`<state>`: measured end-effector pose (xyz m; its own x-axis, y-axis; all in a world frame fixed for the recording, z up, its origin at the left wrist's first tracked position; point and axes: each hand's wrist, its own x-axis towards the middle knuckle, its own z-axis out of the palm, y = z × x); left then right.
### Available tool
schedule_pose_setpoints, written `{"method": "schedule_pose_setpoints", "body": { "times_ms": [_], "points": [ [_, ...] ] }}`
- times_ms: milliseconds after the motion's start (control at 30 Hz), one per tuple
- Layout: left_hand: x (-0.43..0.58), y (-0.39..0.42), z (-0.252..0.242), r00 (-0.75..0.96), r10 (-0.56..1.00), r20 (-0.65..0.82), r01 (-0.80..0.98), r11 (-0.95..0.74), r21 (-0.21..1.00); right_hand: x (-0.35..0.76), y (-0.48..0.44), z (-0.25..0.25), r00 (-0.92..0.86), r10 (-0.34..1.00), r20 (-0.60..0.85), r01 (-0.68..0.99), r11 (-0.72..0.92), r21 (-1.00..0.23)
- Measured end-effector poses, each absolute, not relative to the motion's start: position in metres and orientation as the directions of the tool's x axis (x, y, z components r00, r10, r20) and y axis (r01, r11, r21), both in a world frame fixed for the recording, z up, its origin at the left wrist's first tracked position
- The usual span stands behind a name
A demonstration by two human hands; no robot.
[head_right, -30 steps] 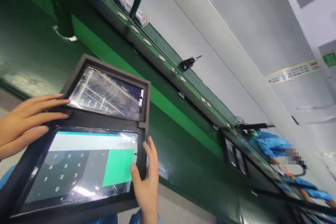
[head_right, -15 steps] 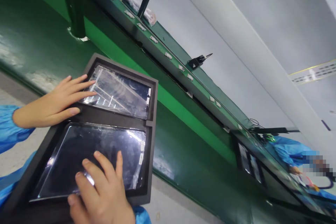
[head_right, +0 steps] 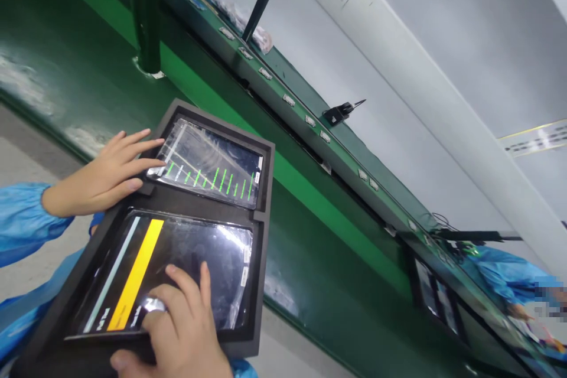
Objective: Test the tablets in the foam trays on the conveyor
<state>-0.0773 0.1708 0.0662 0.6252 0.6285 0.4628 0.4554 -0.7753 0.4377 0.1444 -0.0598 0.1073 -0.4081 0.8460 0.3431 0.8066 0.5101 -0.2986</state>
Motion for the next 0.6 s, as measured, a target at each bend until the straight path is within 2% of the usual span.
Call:
{"method": "schedule_pose_setpoints", "body": {
  "times_ms": [133,400,467,533,600],
  "points": [
    [-0.077,0.170,0.068,0.643,0.639,0.422,0.486,-0.767,0.420,0.144,-0.063,0.103,-0.331,0.870,0.365,0.821,0.456,-0.344],
    [-0.076,0.169,0.073,0.643,0.658,0.392,0.512,-0.750,0.419,0.143,-0.069,0.104,-0.338,0.907,0.252,0.822,0.415,-0.391],
    [-0.078,0.163,0.075,0.591,0.716,0.372,0.563,-0.696,0.445,0.160,-0.068,0.106,-0.197,0.941,0.273,0.857,0.301,-0.418],
    [-0.086,0.151,0.071,0.512,0.788,0.341,0.644,-0.615,0.455,0.188,-0.065,0.104,0.083,0.958,0.273,0.879,0.059,-0.474],
    [-0.097,0.136,0.059,0.451,0.832,0.323,0.688,-0.555,0.468,0.220,-0.063,0.100,0.345,0.925,0.162,0.794,-0.195,-0.576]
  ]
}}
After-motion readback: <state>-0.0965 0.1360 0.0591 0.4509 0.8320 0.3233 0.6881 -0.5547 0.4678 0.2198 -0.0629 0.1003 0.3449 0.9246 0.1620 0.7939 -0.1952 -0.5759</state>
